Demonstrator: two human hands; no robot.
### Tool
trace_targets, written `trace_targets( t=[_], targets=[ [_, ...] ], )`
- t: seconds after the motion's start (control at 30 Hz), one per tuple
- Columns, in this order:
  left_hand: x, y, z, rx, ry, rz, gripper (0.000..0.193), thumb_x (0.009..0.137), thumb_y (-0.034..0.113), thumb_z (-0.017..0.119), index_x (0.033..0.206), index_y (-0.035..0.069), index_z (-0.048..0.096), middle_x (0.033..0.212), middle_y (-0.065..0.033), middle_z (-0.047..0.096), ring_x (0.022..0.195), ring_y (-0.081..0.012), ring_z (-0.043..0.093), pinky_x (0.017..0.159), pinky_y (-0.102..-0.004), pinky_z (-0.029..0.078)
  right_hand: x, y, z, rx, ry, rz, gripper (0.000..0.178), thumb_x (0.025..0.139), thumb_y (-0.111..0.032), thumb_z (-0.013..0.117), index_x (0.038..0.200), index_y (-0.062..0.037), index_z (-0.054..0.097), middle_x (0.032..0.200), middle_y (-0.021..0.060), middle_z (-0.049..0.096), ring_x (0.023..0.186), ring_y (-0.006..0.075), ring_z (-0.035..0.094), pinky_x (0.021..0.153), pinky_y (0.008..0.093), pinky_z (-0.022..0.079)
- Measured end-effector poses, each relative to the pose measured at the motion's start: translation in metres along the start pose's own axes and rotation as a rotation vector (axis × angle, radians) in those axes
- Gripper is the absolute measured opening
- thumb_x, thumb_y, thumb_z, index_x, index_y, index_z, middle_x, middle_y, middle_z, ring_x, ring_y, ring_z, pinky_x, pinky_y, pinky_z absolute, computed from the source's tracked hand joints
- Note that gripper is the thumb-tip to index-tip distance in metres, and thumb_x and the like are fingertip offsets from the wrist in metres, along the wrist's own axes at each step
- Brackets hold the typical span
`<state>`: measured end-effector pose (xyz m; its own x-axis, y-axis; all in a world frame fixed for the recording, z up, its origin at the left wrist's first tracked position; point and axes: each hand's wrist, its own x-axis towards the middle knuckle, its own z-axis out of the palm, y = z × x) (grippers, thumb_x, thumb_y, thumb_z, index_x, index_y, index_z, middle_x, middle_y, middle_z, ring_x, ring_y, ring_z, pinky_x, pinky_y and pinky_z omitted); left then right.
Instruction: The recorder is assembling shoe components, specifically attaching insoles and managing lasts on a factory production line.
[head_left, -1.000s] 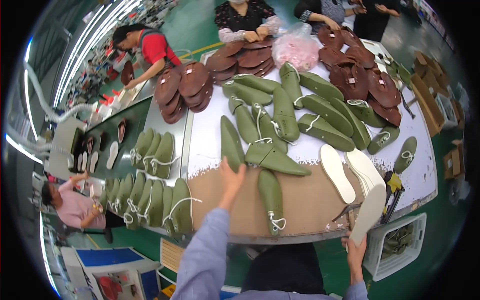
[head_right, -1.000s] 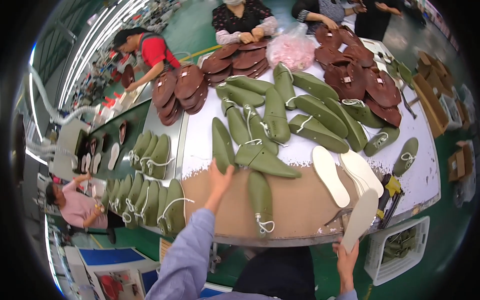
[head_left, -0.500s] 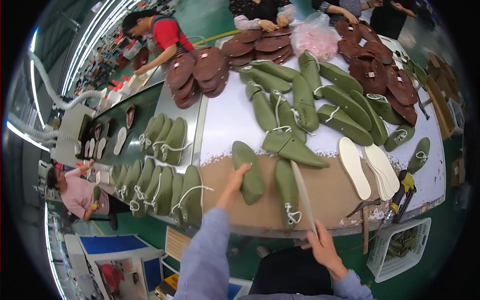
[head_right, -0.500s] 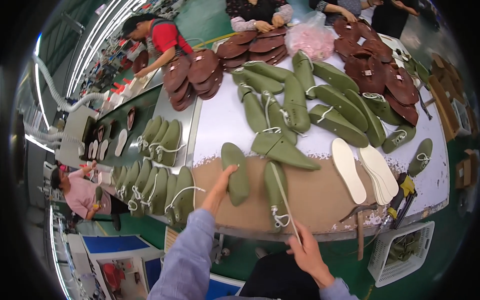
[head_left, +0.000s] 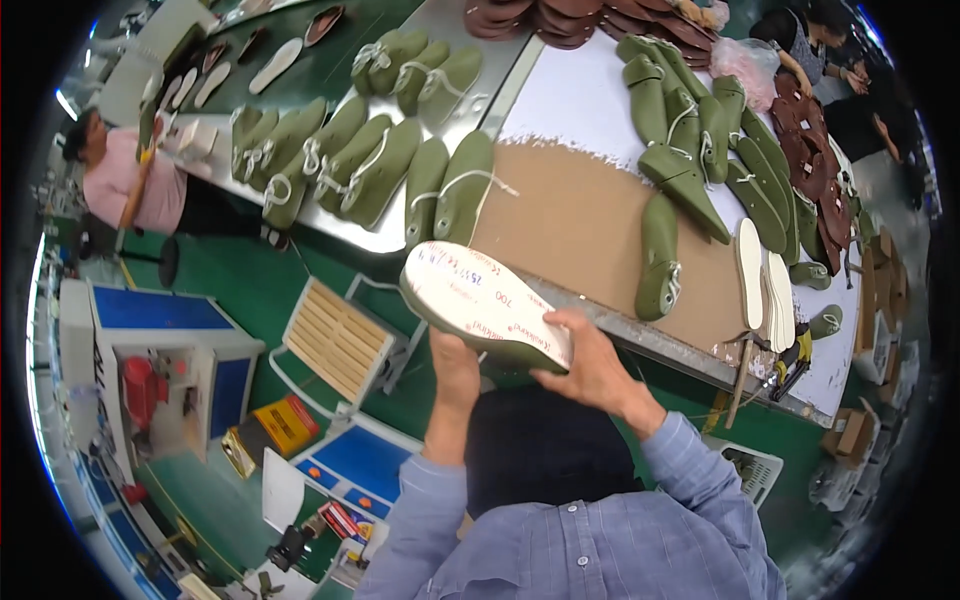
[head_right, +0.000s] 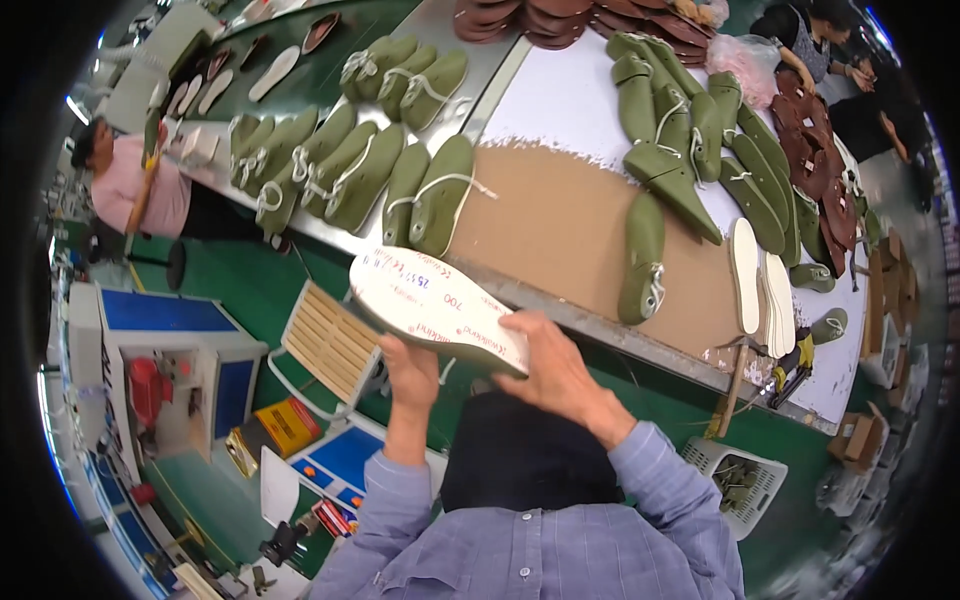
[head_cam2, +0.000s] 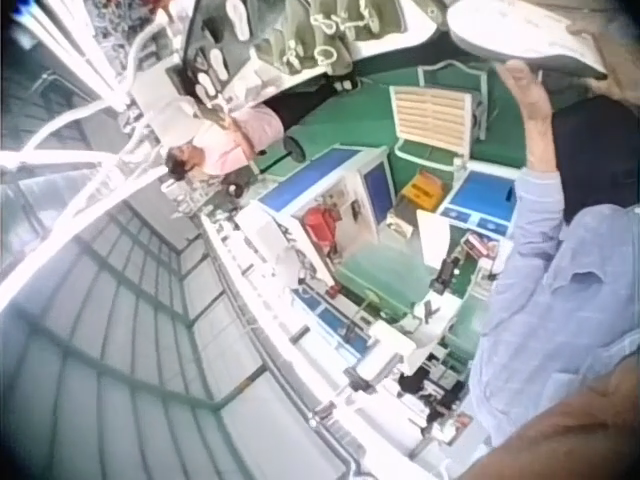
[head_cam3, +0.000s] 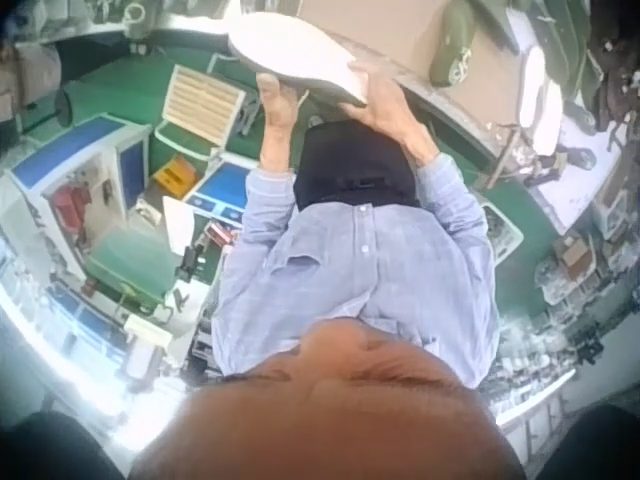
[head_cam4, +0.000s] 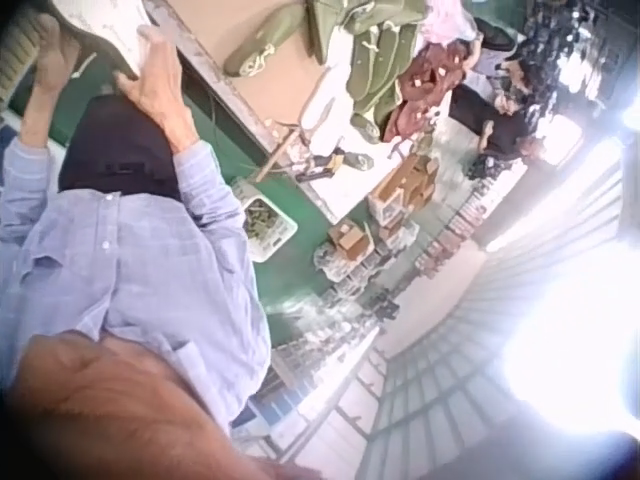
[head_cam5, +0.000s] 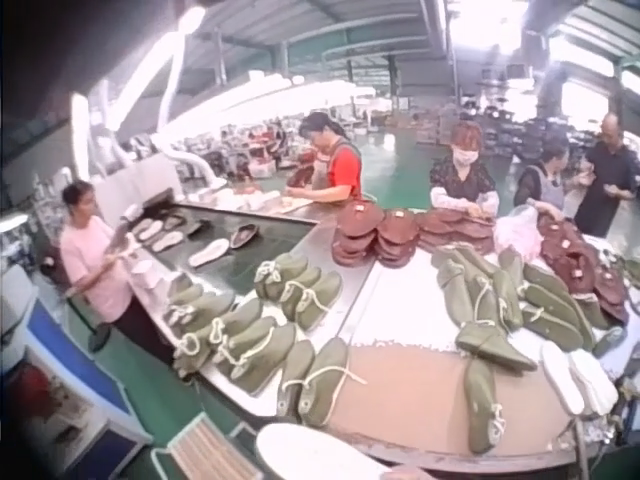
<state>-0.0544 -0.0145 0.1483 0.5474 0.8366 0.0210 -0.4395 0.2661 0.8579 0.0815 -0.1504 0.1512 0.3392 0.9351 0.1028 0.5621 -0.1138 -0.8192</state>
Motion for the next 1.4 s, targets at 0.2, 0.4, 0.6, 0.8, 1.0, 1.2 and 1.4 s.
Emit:
trace_targets(
  t=[0.2, 0.4, 0.6, 0.8, 1.0, 1.2, 1.4],
  targets=[
    [0.007, 0.006, -0.073, -0.087, 0.28, -0.063, 0.052, 0.091, 0.01, 0.059, 0.139, 0.002, 0.04, 0.119, -0.019, 0.06, 0.105, -0.0228, 0.06, 0.092, -0.033, 0.048, 0.011, 0.035, 0.057, -0.206, -0.074, -0.1, 0.083, 0.066, -0.015, 0.083, 0.134, -0.0059, 0.037, 0.12, 0.0195, 0.052, 0.111, 0.0366, 0.052, 0.097, 0.0422, 0.044],
    [-0.05, -0.017, -0.133, -0.041, 0.464, -0.189, 0.045, 0.093, 0.007, 0.058, 0.134, 0.0, 0.041, 0.117, -0.0161, 0.056, 0.104, -0.0231, 0.06, 0.09, -0.0328, 0.05, 0.014, 0.034, 0.077, -0.432, -0.281, -0.142, 0.084, 0.059, -0.01, 0.083, 0.132, -0.0053, 0.041, 0.112, 0.0124, 0.054, 0.104, 0.0324, 0.052, 0.087, 0.0417, 0.044],
    [-0.089, -0.002, -0.147, 0.084, 0.42, -0.26, 0.047, 0.097, 0.012, 0.056, 0.138, 0.001, 0.036, 0.121, -0.0184, 0.055, 0.108, -0.0236, 0.058, 0.091, -0.0331, 0.05, 0.013, 0.035, 0.082, -0.486, -0.295, -0.277, 0.079, 0.06, -0.008, 0.08, 0.131, -0.0066, 0.045, 0.114, 0.0093, 0.055, 0.103, 0.028, 0.054, 0.085, 0.0394, 0.044],
    [-0.1, -0.001, -0.152, 0.259, 0.329, -0.3, 0.047, 0.098, 0.016, 0.057, 0.137, -0.001, 0.037, 0.127, -0.0172, 0.052, 0.113, -0.022, 0.055, 0.095, -0.0341, 0.048, 0.032, 0.036, 0.074, -0.484, -0.339, -0.327, 0.055, 0.068, -0.005, 0.07, 0.12, -0.0079, 0.052, 0.102, 0.0074, 0.057, 0.098, 0.0268, 0.055, 0.082, 0.0373, 0.044],
    [-0.111, 0.01, -0.16, 0.309, 0.384, -0.435, 0.045, 0.097, 0.015, 0.057, 0.135, -0.001, 0.04, 0.127, -0.0165, 0.052, 0.113, -0.0242, 0.055, 0.095, -0.0337, 0.047, 0.018, 0.049, 0.103, -0.494, -0.287, -0.375, 0.04, 0.075, -0.008, 0.065, 0.113, -0.009, 0.052, 0.096, 0.0057, 0.053, 0.089, 0.0249, 0.052, 0.076, 0.036, 0.044],
    [-0.084, -0.007, -0.198, 0.864, -0.008, -0.391, 0.044, 0.091, 0.01, 0.059, 0.133, 0.0, 0.047, 0.125, -0.0168, 0.054, 0.114, -0.0254, 0.053, 0.1, -0.0348, 0.041, 0.017, 0.061, 0.103, -0.531, -0.196, -0.385, 0.031, 0.081, -0.018, 0.06, 0.111, -0.0103, 0.058, 0.093, 0.0057, 0.056, 0.088, 0.0244, 0.056, 0.074, 0.0366, 0.045],
    [-0.044, -0.016, -0.091, 1.624, -0.582, 0.169, 0.081, 0.078, 0.028, 0.072, 0.144, 0.001, 0.033, 0.135, -0.0208, 0.046, 0.128, -0.0393, 0.039, 0.11, -0.0563, 0.023, 0.007, 0.064, 0.136, -0.42, -0.14, -0.375, 0.051, 0.078, -0.015, 0.059, 0.126, -0.0002, 0.05, 0.106, 0.0125, 0.058, 0.1, 0.0274, 0.057, 0.086, 0.0371, 0.046]
  ],
)
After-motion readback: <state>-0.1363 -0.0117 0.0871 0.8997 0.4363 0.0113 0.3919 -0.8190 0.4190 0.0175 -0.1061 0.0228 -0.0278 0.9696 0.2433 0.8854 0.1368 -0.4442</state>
